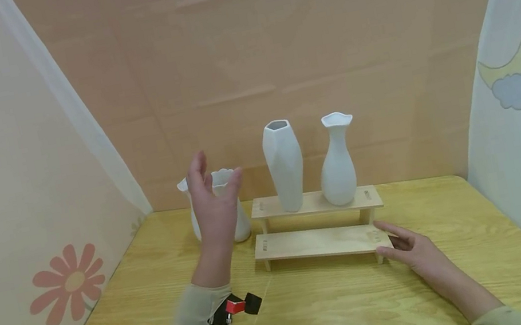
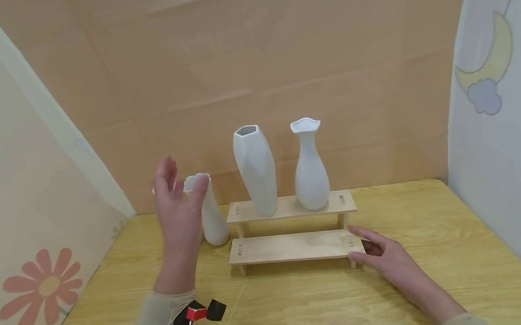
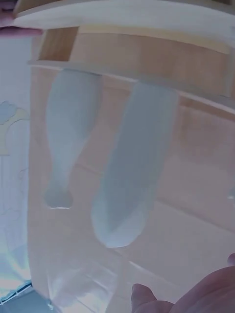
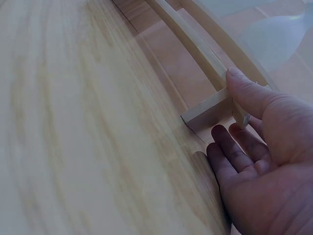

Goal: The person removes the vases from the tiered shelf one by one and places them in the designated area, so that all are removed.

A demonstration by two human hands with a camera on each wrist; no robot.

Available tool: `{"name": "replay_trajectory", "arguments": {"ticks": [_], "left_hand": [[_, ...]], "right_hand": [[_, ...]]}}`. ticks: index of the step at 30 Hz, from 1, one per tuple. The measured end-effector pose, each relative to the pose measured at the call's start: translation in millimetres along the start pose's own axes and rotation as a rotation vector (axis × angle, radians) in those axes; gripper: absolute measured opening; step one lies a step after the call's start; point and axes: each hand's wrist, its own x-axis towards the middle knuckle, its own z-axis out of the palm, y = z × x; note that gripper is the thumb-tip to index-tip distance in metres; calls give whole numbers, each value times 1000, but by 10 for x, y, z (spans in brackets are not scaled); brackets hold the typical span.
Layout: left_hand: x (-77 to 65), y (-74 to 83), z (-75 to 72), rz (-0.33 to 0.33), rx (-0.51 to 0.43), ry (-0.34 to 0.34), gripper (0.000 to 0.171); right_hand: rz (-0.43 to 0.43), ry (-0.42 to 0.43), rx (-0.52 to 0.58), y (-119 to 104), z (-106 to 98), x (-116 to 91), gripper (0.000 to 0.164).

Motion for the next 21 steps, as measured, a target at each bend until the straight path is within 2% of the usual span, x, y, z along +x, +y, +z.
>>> {"name": "replay_trajectory", "arguments": {"ticks": [3, 6, 13, 21], "left_hand": [[-31, 42, 119, -4, -36, -4, 85], [-60, 19, 254, -6, -37, -14, 85], [-125, -48, 572, -84, -66, -45, 87], [-148, -84, 835, -129, -115, -59, 88]], "right_hand": [[-1, 0, 0, 16, -8, 12, 77], [-4, -2, -3, 35, -23, 19, 77], [-46, -11, 12, 132, -69, 6, 72], [-4, 13, 9, 54, -53, -42, 77]]}}
